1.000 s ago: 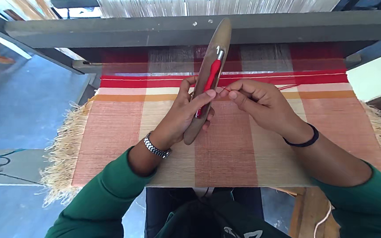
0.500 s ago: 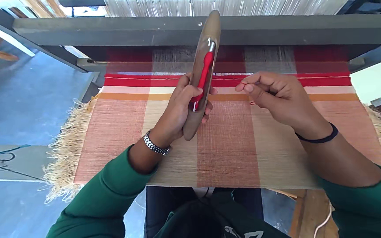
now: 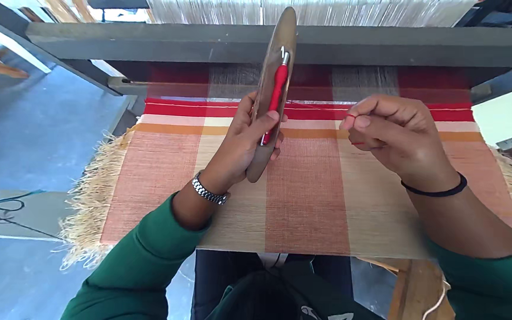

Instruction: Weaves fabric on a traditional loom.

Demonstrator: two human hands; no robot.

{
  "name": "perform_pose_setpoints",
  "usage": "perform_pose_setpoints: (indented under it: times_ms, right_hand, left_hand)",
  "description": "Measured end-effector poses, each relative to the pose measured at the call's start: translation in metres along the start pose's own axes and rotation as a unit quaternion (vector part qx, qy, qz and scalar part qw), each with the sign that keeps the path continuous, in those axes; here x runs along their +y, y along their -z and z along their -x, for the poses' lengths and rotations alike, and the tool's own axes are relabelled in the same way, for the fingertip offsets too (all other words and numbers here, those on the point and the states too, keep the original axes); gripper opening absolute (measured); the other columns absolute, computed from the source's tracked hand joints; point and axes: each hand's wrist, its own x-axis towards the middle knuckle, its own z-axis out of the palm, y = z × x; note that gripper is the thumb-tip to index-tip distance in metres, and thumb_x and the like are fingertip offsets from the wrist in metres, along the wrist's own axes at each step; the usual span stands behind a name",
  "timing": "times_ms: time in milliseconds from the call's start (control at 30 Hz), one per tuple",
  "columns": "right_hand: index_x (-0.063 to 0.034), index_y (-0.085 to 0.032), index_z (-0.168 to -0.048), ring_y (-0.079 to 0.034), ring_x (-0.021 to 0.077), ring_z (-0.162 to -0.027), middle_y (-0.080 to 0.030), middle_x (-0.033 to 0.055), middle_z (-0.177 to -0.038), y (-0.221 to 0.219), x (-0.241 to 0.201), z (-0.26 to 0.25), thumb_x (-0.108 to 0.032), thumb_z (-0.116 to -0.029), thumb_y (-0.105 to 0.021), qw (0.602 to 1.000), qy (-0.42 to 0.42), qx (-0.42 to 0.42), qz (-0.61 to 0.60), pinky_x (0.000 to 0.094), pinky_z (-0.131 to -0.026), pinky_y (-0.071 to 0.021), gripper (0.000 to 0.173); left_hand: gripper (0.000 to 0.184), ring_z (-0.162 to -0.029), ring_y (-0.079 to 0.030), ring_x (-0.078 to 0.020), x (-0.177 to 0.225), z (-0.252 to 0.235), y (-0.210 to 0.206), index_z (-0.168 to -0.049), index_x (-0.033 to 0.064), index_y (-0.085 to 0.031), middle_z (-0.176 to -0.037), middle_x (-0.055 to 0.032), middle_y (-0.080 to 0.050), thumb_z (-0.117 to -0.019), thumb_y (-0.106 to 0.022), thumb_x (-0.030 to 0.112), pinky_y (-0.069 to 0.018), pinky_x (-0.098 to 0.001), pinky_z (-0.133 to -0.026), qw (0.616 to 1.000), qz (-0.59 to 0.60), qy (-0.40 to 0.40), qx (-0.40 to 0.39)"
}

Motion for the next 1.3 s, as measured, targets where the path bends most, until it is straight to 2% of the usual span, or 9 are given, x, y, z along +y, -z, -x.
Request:
perform_pose_setpoints:
  times_ms: [133,267,433,567,667,733,900,1133,1300]
  right_hand:
    - [-0.0086,-0.070,-0.100,-0.042,-0.0031,-0.051,-0.062,-0.0057,-0.076,0.001,0.000,0.001,-0.019,-0.1034,-0.052,0.998,0.040,-0.016,-0.041,0.0121,-0.045,-0.0344,0.021]
    - [-0.0132,-0.071,-0.094,-0.051,-0.0004,-0.056,-0.062,-0.0075,-0.073,0.005,0.001,0.000,-0.026,-0.1024,-0.056,0.992,0.069,-0.034,-0.100,0.0159,-0.051,-0.0441,0.021]
    - [-0.0160,-0.075,-0.096,-0.067,-0.0006,-0.077,-0.072,-0.0091,-0.085,0.000,-0.004,0.004,-0.037,-0.1026,-0.061,0.971,0.044,-0.191,-0.138,0.0176,-0.071,-0.0559,0.026]
    - [-0.0045,-0.074,-0.103,-0.051,-0.0065,-0.062,-0.067,-0.0047,-0.078,-0.009,-0.005,0.004,-0.028,-0.1022,-0.062,0.950,-0.011,-0.313,0.018,0.0116,-0.054,-0.0419,0.026]
    - [-0.0158,-0.072,-0.127,-0.058,0.0034,-0.065,-0.074,-0.0017,-0.107,-0.003,-0.005,0.003,-0.042,-0.0996,-0.064,0.944,-0.089,-0.164,0.271,0.0252,-0.057,-0.0505,0.039]
    - [-0.0164,-0.068,-0.128,-0.060,0.0083,-0.064,-0.074,-0.0017,-0.103,0.009,0.005,-0.003,-0.041,-0.1009,-0.062,0.942,-0.087,0.005,0.324,0.0313,-0.057,-0.0524,0.037]
    - [-0.0267,-0.017,-0.162,-0.074,0.0282,-0.094,-0.065,0.0099,-0.131,0.012,0.015,-0.013,-0.026,-0.1043,-0.059,0.976,-0.144,0.143,0.075,0.0449,-0.077,-0.0660,0.072]
    - [-0.0207,-0.033,-0.155,-0.074,0.0249,-0.092,-0.070,0.0114,-0.118,0.004,0.029,-0.013,-0.017,-0.1034,-0.062,0.967,-0.192,0.163,-0.033,0.0409,-0.079,-0.0651,0.059]
    - [-0.0094,-0.027,-0.155,-0.073,0.0242,-0.085,-0.069,0.0145,-0.111,0.070,0.024,-0.012,-0.018,-0.1009,-0.065,0.937,-0.159,0.309,0.023,0.0409,-0.076,-0.0645,0.066]
  left_hand:
    - [0.041,-0.066,-0.064,-0.0172,-0.001,-0.001,0.001,-0.143,0.0180,-0.034,-0.111,-0.0135,-0.061,-0.1059,-0.052,0.013,-0.0554,-0.0249,-0.052,1.000,0.004,-0.007,0.001]
    - [0.034,-0.062,-0.063,-0.0138,0.002,0.002,-0.002,-0.143,0.0226,-0.038,-0.111,-0.0111,-0.065,-0.1102,-0.035,0.028,-0.0517,-0.0221,-0.049,1.000,-0.010,0.020,0.021]
    - [0.048,-0.065,-0.063,-0.0154,-0.003,0.003,-0.002,-0.146,0.0247,-0.034,-0.109,-0.0108,-0.063,-0.1047,-0.057,0.017,-0.0550,-0.0253,-0.053,0.998,-0.063,-0.003,0.004]
    - [0.041,-0.070,-0.065,-0.0166,-0.004,0.000,0.002,-0.147,0.0234,-0.038,-0.102,-0.0106,-0.063,-0.1080,-0.048,0.028,-0.0570,-0.0262,-0.058,0.998,-0.054,0.027,-0.026]
    - [0.049,-0.070,-0.065,-0.0167,-0.006,0.000,0.002,-0.150,0.0215,-0.034,-0.095,-0.0102,-0.063,-0.1059,-0.055,0.018,-0.0580,-0.0279,-0.060,0.996,-0.073,0.032,-0.040]
    - [0.054,-0.068,-0.065,-0.0160,-0.006,0.000,0.000,-0.150,0.0216,-0.034,-0.094,-0.0100,-0.063,-0.1031,-0.060,0.017,-0.0579,-0.0275,-0.059,0.994,-0.085,0.044,-0.054]
    - [0.052,-0.068,-0.065,-0.0141,-0.007,0.003,-0.006,-0.143,0.0155,-0.042,-0.101,-0.0091,-0.065,-0.0983,-0.068,0.018,-0.0573,-0.0258,-0.055,0.978,-0.111,0.100,-0.144]
    - [0.058,-0.083,-0.070,-0.0170,-0.009,0.001,-0.003,-0.151,0.0186,-0.046,-0.114,-0.0079,-0.068,-0.0999,-0.064,0.040,-0.0625,-0.0321,-0.070,0.972,-0.167,0.080,-0.147]
    - [0.060,-0.103,-0.070,-0.0206,0.019,-0.023,0.056,-0.149,0.0112,-0.037,-0.128,-0.0103,-0.061,-0.1032,-0.060,0.042,-0.0618,-0.0441,-0.087,0.927,-0.353,-0.087,0.091]
